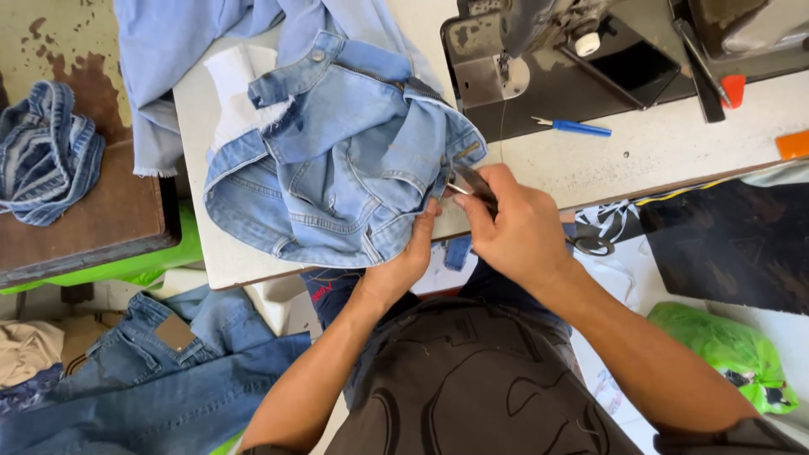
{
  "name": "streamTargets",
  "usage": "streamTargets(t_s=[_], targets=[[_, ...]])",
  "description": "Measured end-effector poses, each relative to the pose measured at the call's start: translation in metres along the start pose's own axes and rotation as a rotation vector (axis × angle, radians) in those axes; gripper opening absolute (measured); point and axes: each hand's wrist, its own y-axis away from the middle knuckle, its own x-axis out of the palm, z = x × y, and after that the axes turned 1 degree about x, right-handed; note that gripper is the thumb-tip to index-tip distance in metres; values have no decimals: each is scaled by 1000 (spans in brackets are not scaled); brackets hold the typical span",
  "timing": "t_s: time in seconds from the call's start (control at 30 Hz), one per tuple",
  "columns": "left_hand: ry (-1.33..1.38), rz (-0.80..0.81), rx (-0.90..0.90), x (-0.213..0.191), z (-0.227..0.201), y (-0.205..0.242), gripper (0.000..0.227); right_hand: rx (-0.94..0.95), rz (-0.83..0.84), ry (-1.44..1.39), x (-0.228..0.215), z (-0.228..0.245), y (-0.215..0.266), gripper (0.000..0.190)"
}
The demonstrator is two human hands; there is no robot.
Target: Using a seam ripper and scissors to remove stitching from denim jeans at a sewing workstation.
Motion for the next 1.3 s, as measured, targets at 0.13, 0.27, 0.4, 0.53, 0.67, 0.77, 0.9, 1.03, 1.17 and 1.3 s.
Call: streamTargets(t_s=[0.13, 0.27, 0.4, 0.53, 0.67, 0.77, 0.9, 1.03, 1.17, 1.3], targets=[[39, 42, -24, 2, 20, 9, 18, 374, 278, -596, -11, 6, -9, 19], [132, 111, -192, -1, 22, 12, 22, 142, 171, -178, -8, -1, -11, 20], [60, 332, -338, -22, -17, 13, 37, -128, 309, 74, -53, 6, -8, 19], [345, 691, -201, -48, -65, 15, 11, -603, -8, 538, -53, -34, -27, 21], [-184, 383, 350, -47, -20, -10, 24, -754, -78, 477, -33, -73, -55, 33], [-775, 598, 134, -63, 58, -40, 53, -837, -141, 365, -35, -85, -54, 42], [-758, 748, 100, -122, 69, -55, 55, -736, -133, 320, -32, -90, -58, 44], [-520, 446, 309, -126, 51, -41, 41, -711, -257, 366, -26, -58, -52, 48], [-549, 271, 449, -75, 38, -13, 26, -443, -95, -212, 3, -20, -30, 43], [-642, 228, 439, -52, 64, -7, 10, -102, 130, -403, 18, 13, -41, 56]])
